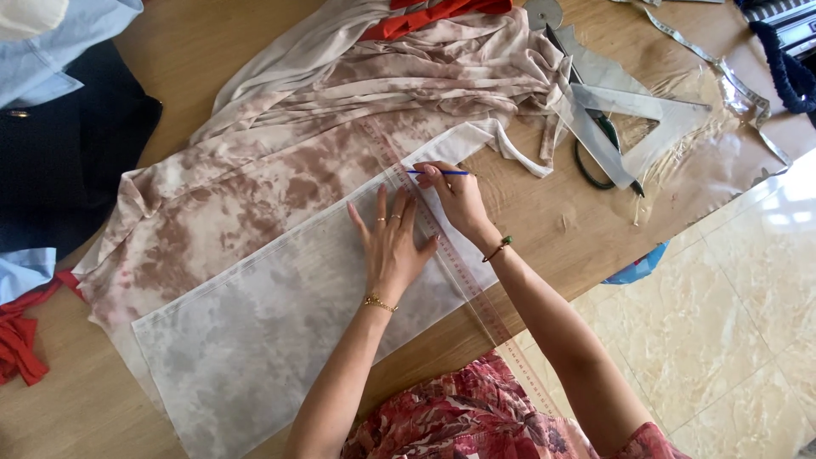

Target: The person cuts a piece of light-colored fabric using scissors, then smooths it on the table. They use a ruler and a pen to measure and mark lines on the fabric for further cutting or sewing.

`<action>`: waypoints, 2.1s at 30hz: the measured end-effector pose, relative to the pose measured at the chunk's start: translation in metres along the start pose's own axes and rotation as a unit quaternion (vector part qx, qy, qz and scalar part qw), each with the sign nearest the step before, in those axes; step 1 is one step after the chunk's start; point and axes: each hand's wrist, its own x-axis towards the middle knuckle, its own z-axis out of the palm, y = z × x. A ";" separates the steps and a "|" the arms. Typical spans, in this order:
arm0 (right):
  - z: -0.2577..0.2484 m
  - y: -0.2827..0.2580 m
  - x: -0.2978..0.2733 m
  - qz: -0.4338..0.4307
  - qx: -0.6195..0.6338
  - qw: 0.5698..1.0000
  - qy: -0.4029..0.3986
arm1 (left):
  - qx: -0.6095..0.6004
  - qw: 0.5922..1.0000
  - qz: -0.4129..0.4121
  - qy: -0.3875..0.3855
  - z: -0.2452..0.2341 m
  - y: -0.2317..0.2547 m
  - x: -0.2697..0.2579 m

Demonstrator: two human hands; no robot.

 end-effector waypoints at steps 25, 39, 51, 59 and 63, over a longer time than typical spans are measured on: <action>-0.109 -0.060 -0.194 0.043 -0.241 0.956 -0.164 | 0.046 0.998 -0.032 -0.031 0.026 0.012 0.011; -0.051 0.004 -0.318 0.324 -0.184 0.926 0.058 | -0.014 1.000 -0.004 0.001 0.030 -0.004 -0.001; 0.051 0.002 -0.360 0.261 -0.078 0.960 0.068 | 0.007 0.996 -0.050 0.070 -0.006 -0.109 -0.119; 0.096 -0.007 -0.371 0.249 -0.037 0.964 0.084 | 0.038 0.998 0.009 0.045 -0.005 -0.155 -0.126; 0.102 -0.024 -0.365 0.277 -0.112 0.949 0.102 | 0.041 0.998 0.044 0.026 -0.014 -0.156 -0.125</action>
